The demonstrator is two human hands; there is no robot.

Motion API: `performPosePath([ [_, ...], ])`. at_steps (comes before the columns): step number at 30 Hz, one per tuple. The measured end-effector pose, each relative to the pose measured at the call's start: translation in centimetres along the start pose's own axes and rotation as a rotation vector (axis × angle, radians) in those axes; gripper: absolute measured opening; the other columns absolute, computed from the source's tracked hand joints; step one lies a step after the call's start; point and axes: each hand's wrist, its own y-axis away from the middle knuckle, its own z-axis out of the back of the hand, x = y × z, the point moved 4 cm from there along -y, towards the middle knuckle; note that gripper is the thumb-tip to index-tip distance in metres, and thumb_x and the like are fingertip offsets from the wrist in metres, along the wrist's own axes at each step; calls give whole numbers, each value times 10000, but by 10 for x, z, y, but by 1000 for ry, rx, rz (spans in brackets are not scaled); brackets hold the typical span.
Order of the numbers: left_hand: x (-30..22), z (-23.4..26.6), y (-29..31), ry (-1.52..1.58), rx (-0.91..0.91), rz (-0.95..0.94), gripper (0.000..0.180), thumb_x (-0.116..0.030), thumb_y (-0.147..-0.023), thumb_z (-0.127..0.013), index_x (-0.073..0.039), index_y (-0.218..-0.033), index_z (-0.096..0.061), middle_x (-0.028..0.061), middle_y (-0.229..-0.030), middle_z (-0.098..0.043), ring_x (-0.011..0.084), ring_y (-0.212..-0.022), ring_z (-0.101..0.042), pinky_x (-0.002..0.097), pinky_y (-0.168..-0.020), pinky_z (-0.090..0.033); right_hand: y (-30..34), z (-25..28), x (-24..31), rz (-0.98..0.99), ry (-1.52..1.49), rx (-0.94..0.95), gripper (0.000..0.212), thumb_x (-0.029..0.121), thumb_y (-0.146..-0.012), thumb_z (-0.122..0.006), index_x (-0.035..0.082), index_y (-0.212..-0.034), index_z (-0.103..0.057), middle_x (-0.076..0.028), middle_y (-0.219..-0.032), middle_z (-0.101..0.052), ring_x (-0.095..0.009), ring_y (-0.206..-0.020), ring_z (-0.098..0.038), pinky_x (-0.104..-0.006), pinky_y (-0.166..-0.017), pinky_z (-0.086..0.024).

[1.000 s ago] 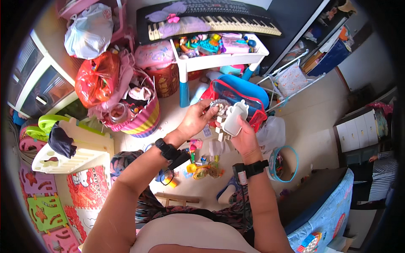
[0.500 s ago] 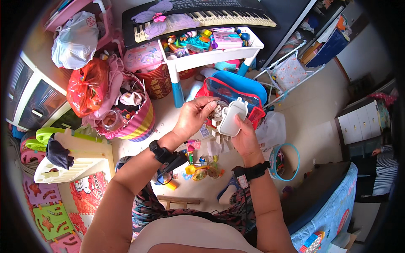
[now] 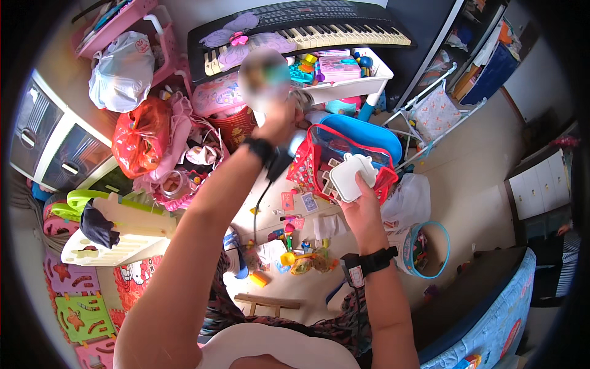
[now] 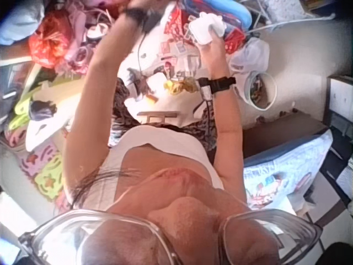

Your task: The person picks up toy pieces, stickers, and cards from the floor, place them into a red bag, and سپس puts plush toys into a pink basket and a blue bin.

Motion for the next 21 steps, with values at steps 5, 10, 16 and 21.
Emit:
performPosePath([
  [5,-15,2,-92,-1064,66,-514,230,-198,-836,-626,27,-817,-670,89,-720,-679,146,-578,-627,318,-502,-478,-18,5,-2,78,69,50,357,75,-916,-537,55,-1268,-480,-76,-1220,-565,-233,-1126,-560,-400,-963,-456],
  [10,-2,-52,-12,-249,280,-156,330,-321,-909,-585,-10,-991,-662,78,-878,-673,135,-742,-610,300,-596,-491,-27,21,19,147,105,19,349,32,-890,-523,30,-1239,-503,-92,-1179,-586,-234,-1086,-582,-373,-938,-476],
  [16,23,-77,182,343,690,322,447,-140,-889,-627,-49,-1276,-421,71,-1119,-579,148,-980,-584,287,-732,-548,-37,53,-6,160,334,-131,432,85,-797,-618,43,-1212,-507,-80,-1082,-588,-199,-982,-575,-314,-822,-466],
  [21,43,-90,90,-245,338,-280,425,-128,-796,-683,-59,-1153,-462,193,-909,-641,295,-898,-649,401,-713,-509,-20,60,0,63,742,-397,382,86,-872,-554,30,-1244,-492,-47,-1065,-570,-156,-939,-545,-274,-836,-422],
])
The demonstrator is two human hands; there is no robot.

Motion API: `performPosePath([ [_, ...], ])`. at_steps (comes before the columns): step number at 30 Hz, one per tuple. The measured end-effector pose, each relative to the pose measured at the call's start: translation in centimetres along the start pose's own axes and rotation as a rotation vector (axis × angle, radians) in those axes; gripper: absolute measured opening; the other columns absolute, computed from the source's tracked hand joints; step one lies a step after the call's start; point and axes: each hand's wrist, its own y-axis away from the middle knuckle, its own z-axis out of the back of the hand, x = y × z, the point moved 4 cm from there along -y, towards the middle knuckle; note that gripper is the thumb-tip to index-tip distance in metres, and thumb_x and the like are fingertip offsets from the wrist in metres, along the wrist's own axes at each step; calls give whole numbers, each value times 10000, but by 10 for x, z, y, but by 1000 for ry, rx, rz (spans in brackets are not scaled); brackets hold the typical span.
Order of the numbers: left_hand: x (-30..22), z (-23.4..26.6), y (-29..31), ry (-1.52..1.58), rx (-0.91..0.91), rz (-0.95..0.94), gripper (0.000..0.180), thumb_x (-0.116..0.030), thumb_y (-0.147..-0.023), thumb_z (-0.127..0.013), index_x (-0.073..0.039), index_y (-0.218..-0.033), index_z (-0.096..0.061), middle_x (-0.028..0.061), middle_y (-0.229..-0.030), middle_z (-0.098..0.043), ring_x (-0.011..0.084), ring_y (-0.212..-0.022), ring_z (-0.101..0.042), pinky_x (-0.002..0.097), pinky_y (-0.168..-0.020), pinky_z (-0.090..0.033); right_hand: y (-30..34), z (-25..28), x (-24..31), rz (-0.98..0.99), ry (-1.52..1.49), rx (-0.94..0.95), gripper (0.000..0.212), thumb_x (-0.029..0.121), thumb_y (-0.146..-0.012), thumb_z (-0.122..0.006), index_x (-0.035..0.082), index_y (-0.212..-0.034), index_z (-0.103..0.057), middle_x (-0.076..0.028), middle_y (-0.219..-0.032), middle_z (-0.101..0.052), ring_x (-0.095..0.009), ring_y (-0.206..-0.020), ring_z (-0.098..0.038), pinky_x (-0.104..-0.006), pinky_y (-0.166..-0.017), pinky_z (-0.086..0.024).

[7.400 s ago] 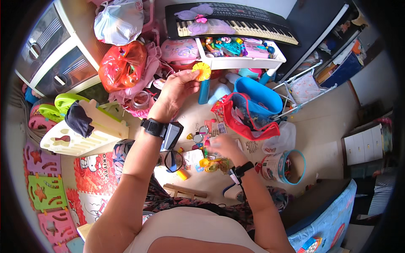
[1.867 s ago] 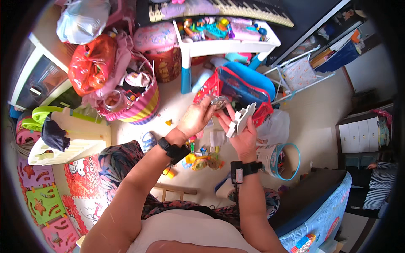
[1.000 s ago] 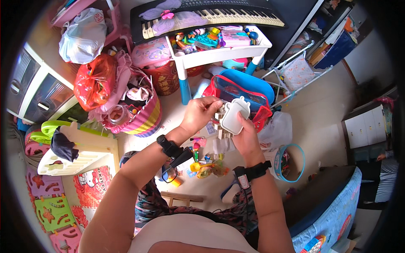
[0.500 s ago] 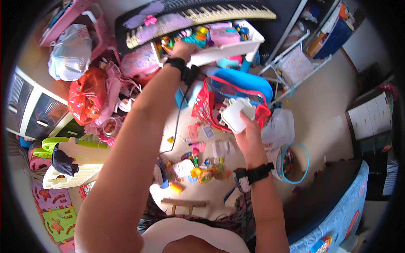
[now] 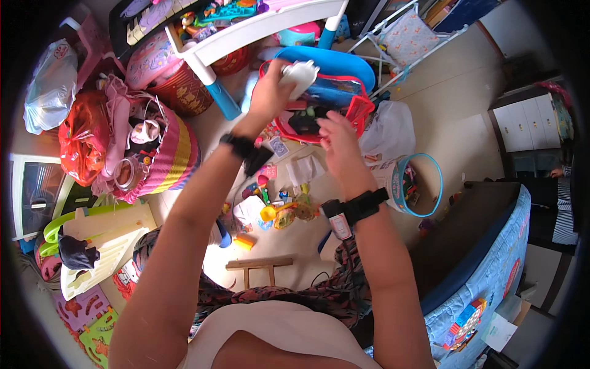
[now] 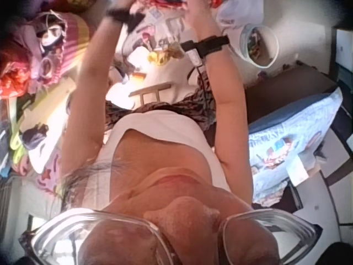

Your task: The person picks up toy pieces, stickers, and cards from the floor, place them into a red bag, and سپس puts plush toys into a pink basket and a blue bin.

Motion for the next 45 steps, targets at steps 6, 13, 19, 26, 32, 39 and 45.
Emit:
performPosePath([
  [6,45,-37,-51,-520,329,-347,524,-197,-781,-691,-121,-1258,-488,186,-1010,-646,385,-921,-618,431,-782,-495,-25,22,14,-13,-256,-106,320,93,-860,-598,27,-1167,-540,-48,-1059,-580,-157,-924,-559,-269,-816,-443],
  [13,142,44,80,-142,-385,262,232,-182,-808,-670,-51,-997,-641,122,-830,-677,229,-716,-661,326,-663,-520,4,31,2,-148,-406,54,230,89,-874,-575,68,-1100,-537,-54,-988,-608,-169,-862,-593,-304,-767,-478],
  [19,275,-71,185,-247,12,328,200,-139,-739,-662,-47,-916,-666,163,-881,-637,319,-848,-613,428,-742,-497,0,49,-113,-463,-460,56,219,127,-893,-562,75,-1105,-543,-59,-1027,-608,-179,-856,-599,-303,-745,-494],
  [26,289,-151,122,-599,376,-400,128,-136,-771,-568,-137,-851,-668,32,-957,-620,211,-992,-560,362,-826,-461,-12,47,-210,-758,-362,-115,179,129,-897,-565,61,-1063,-569,-69,-1021,-603,-189,-832,-589,-315,-735,-501],
  [32,286,-166,102,-761,408,-652,102,-139,-761,-569,-139,-805,-661,-15,-1054,-601,174,-1014,-546,319,-863,-443,-35,19,-269,-711,-556,-135,167,125,-880,-613,53,-1028,-586,-76,-973,-627,-186,-828,-593,-319,-730,-499],
  [39,241,-69,123,2,-144,28,118,-79,-777,-658,-71,-889,-694,63,-823,-671,192,-774,-623,311,-730,-482,-41,21,-255,-190,4,-95,341,158,-853,-657,38,-1155,-553,-83,-1115,-589,-181,-1003,-557,-293,-869,-449],
  [45,214,-99,215,691,135,689,141,-117,-850,-664,-26,-956,-684,12,-828,-674,69,-738,-595,237,-662,-490,-46,-5,-271,-179,65,91,447,272,-884,-641,-14,-1205,-520,-96,-1178,-587,-166,-1024,-576,-293,-876,-459],
])
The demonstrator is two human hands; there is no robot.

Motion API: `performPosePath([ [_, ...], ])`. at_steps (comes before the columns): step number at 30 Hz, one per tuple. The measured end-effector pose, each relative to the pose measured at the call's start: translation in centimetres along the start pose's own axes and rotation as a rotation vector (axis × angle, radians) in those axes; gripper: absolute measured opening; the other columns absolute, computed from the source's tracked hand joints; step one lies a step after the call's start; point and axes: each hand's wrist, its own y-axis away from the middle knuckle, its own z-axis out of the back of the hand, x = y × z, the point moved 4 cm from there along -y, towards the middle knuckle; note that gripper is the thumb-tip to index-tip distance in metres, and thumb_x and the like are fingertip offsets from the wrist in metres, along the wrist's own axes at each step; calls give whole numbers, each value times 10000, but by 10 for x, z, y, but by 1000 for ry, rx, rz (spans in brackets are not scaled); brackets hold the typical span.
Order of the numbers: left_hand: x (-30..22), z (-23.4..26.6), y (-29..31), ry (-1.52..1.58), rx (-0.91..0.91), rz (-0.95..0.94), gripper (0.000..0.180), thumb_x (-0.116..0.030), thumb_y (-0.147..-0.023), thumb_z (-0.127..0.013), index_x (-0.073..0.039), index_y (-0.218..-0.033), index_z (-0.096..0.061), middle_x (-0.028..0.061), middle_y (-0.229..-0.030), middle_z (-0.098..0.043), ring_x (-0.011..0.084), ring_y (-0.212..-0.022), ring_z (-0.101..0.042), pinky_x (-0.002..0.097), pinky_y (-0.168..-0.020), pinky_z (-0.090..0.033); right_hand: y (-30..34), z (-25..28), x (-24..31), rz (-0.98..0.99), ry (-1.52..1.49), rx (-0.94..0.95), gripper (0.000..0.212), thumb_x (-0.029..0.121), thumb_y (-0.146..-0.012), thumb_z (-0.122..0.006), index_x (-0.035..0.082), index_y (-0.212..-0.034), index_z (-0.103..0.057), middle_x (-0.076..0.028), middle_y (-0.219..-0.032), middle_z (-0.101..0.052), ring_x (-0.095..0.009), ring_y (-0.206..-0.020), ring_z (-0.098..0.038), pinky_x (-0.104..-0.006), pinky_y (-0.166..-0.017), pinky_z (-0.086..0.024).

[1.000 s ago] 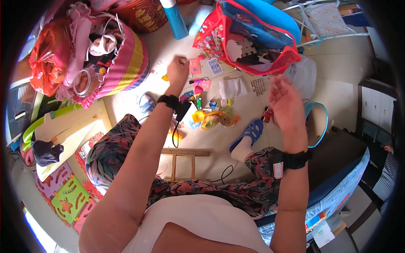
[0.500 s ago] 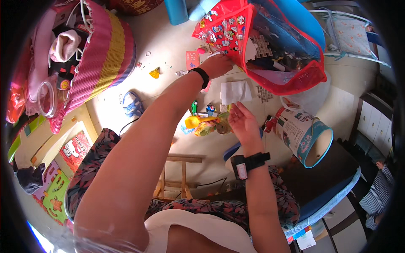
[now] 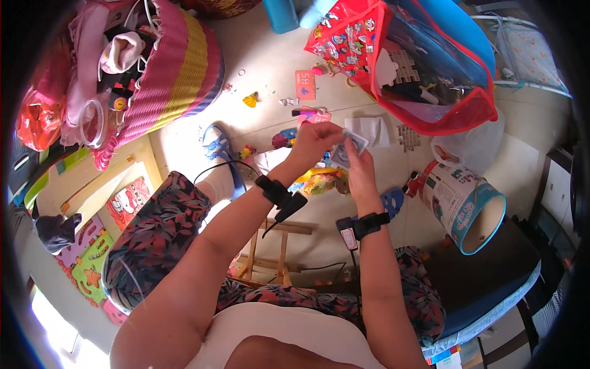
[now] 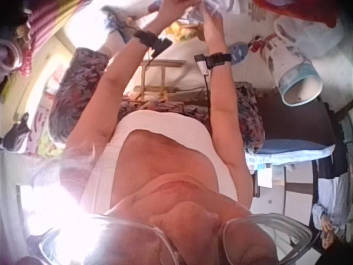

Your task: The person picks up toy pieces, stickers, and cards from the floor, place them into a red bag, and سپس puts plush toys into a pink basket and a blue bin.

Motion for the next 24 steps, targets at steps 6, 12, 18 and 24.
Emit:
performPosePath([
  [6,-15,84,-78,-1149,-376,-389,354,-103,-673,-741,-89,-1010,-635,112,-976,-609,311,-940,-556,413,-819,-468,8,-13,-18,-179,-334,67,332,219,-979,-471,8,-1232,-506,-108,-996,-653,-183,-811,-639,-317,-779,-526],
  [12,-19,107,-132,-1525,-123,-308,570,-195,-626,-786,-148,-1153,-573,71,-1132,-539,274,-1097,-500,402,-904,-407,7,-4,-30,-160,-476,-70,324,140,-903,-579,28,-1202,-523,-48,-855,-624,-155,-739,-602,-331,-752,-505],
  [18,-42,123,-80,-1538,-301,-353,290,-124,-771,-570,-154,-1034,-687,40,-833,-600,230,-912,-571,386,-823,-419,5,8,-26,-345,-657,-125,318,86,-835,-642,61,-1122,-508,-32,-858,-598,-142,-724,-583,-303,-706,-470],
  [24,60,92,12,85,-206,78,137,-69,-839,-583,2,-956,-576,72,-797,-627,133,-683,-618,276,-584,-504,12,-42,-37,-277,-555,-55,272,96,-816,-695,89,-1027,-524,-35,-850,-611,-147,-727,-584,-322,-686,-480],
])
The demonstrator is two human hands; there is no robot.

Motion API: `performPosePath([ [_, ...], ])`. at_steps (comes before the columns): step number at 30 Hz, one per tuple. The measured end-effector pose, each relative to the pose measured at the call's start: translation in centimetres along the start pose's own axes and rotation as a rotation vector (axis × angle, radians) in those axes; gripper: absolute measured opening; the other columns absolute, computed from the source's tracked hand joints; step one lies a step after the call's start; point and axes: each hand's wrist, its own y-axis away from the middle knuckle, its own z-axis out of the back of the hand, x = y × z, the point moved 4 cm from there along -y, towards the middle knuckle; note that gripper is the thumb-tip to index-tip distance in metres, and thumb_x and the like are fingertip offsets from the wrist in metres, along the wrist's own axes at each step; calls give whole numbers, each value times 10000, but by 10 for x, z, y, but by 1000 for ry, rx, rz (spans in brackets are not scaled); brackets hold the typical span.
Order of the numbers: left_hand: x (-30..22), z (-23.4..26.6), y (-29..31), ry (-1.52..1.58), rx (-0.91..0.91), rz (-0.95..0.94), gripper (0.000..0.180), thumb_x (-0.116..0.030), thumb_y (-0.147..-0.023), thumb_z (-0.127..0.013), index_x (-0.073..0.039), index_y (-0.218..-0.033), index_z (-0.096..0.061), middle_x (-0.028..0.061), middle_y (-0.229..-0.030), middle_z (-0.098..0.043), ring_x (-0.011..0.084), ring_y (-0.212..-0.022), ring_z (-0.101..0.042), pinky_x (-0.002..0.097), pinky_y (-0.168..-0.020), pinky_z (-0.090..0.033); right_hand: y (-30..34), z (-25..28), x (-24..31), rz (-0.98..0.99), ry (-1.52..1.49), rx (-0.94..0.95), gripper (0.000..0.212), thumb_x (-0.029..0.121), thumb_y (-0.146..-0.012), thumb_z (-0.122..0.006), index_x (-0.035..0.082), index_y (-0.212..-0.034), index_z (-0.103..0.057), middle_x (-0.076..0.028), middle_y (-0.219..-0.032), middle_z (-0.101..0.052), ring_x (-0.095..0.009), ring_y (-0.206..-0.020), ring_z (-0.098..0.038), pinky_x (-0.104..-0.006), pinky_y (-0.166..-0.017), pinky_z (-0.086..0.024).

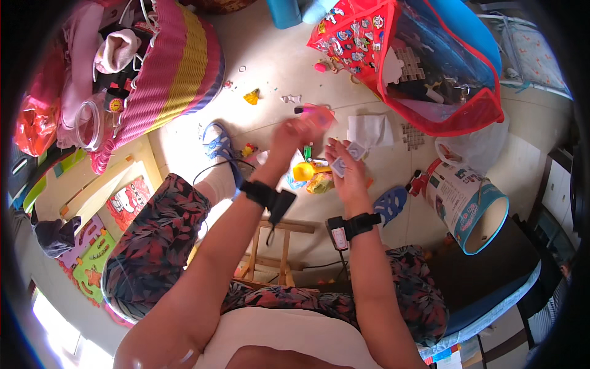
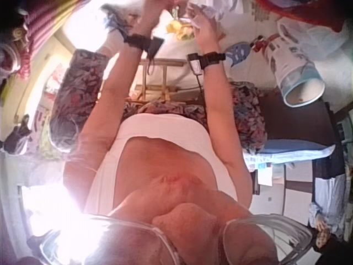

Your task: The person picks up toy pieces, stickers, and cards from the floor, place them into a red bag, and سپس puts plush toys into a pink basket and a blue bin.

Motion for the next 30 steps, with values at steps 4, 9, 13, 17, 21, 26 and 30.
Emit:
performPosePath([
  [4,-4,-77,24,-294,160,88,175,-148,-836,-606,-29,-957,-649,125,-882,-650,244,-752,-645,322,-655,-522,-15,32,2,-15,-35,110,275,96,-888,-600,43,-1129,-480,-123,-1015,-619,-236,-899,-622,-361,-842,-505],
  [9,-3,-47,-42,-1022,33,-673,201,-58,-756,-603,-87,-946,-663,148,-920,-625,371,-864,-576,446,-770,-478,-13,44,7,-2,-63,-110,364,107,-897,-571,21,-1221,-427,-182,-1107,-591,-317,-1029,-597,-420,-920,-482],
  [13,-4,-51,-51,-919,31,-556,259,-90,-748,-653,-117,-1006,-648,114,-993,-604,343,-959,-547,422,-837,-455,-9,62,16,-22,-61,-169,312,116,-893,-581,42,-1175,-468,-146,-1053,-602,-308,-974,-620,-415,-909,-488],
  [17,-21,-55,-54,-1152,-13,-640,254,-87,-703,-651,-110,-956,-652,80,-1008,-565,278,-1054,-513,391,-886,-437,-14,52,10,-51,-6,-187,213,130,-896,-588,71,-1085,-509,-67,-935,-597,-228,-857,-614,-368,-835,-498],
  [21,-32,-53,-58,-1494,-11,-646,154,-151,-709,-675,-134,-856,-633,58,-979,-566,247,-984,-530,403,-908,-405,-8,49,6,3,105,-208,220,128,-885,-615,83,-1071,-506,-21,-831,-558,-147,-761,-552,-308,-733,-462],
  [26,-82,-39,-18,-1330,-124,-898,92,-88,-741,-608,-150,-803,-636,-17,-845,-603,169,-941,-564,438,-987,-353,-7,67,31,362,268,-352,283,103,-834,-667,85,-1058,-496,-1,-871,-502,-95,-780,-499,-259,-684,-414],
  [30,-87,11,6,-965,-437,-411,164,-100,-830,-536,-107,-937,-661,92,-890,-683,288,-704,-648,375,-662,-515,-8,67,40,372,356,-255,291,161,-811,-691,82,-1021,-507,4,-874,-509,-95,-743,-491,-235,-633,-392],
])
